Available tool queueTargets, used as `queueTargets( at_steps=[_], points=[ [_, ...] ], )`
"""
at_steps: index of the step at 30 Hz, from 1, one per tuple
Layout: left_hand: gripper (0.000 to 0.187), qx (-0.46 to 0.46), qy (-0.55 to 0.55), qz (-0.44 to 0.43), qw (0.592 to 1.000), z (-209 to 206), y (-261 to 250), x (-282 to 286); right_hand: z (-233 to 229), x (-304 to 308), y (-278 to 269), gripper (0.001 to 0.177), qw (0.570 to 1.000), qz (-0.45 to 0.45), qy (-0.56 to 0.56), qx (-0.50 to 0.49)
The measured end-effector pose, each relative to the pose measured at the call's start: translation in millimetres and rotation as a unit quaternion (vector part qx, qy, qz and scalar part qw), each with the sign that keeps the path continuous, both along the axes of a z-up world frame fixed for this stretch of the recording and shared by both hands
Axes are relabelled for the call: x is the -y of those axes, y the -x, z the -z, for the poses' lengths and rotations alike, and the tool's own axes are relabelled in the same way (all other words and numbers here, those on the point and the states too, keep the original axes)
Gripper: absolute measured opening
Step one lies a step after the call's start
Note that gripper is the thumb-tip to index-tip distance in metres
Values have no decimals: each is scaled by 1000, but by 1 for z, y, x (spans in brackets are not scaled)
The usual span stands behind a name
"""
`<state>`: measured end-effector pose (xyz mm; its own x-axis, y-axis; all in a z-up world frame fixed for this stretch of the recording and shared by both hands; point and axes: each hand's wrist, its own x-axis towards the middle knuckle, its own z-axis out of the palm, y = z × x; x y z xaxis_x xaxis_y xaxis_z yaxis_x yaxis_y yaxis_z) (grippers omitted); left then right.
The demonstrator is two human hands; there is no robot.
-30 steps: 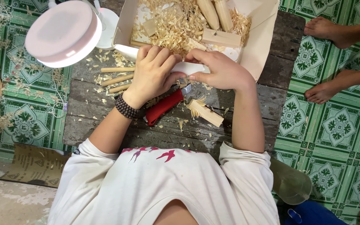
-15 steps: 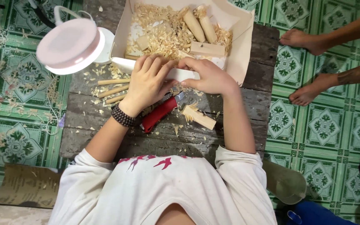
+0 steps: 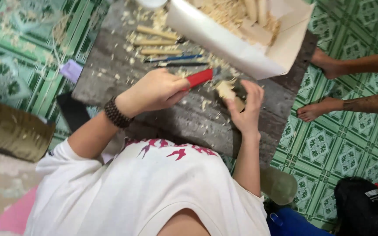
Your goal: The person carves a small wooden figure or object using a hand-held carving knife at a workbench.
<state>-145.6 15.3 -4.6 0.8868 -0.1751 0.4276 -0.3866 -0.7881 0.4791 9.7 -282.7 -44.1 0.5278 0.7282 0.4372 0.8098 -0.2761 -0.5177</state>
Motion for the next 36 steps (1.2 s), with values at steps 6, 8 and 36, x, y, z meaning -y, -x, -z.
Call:
queueTargets(
  at_steps=[6,8,36],
  points=[
    [18,63,72,6,995,-15,-12,-4,-28,-3,24,58,994,48,103,-2],
    [19,86,-56,-60,993,3,-37,-7,-40,-13,15,96,975,29,222,-14],
    [47,109,-193,-56,973,51,-79,31,-23,-2,-21,35,980,-53,167,-92]
  ],
)
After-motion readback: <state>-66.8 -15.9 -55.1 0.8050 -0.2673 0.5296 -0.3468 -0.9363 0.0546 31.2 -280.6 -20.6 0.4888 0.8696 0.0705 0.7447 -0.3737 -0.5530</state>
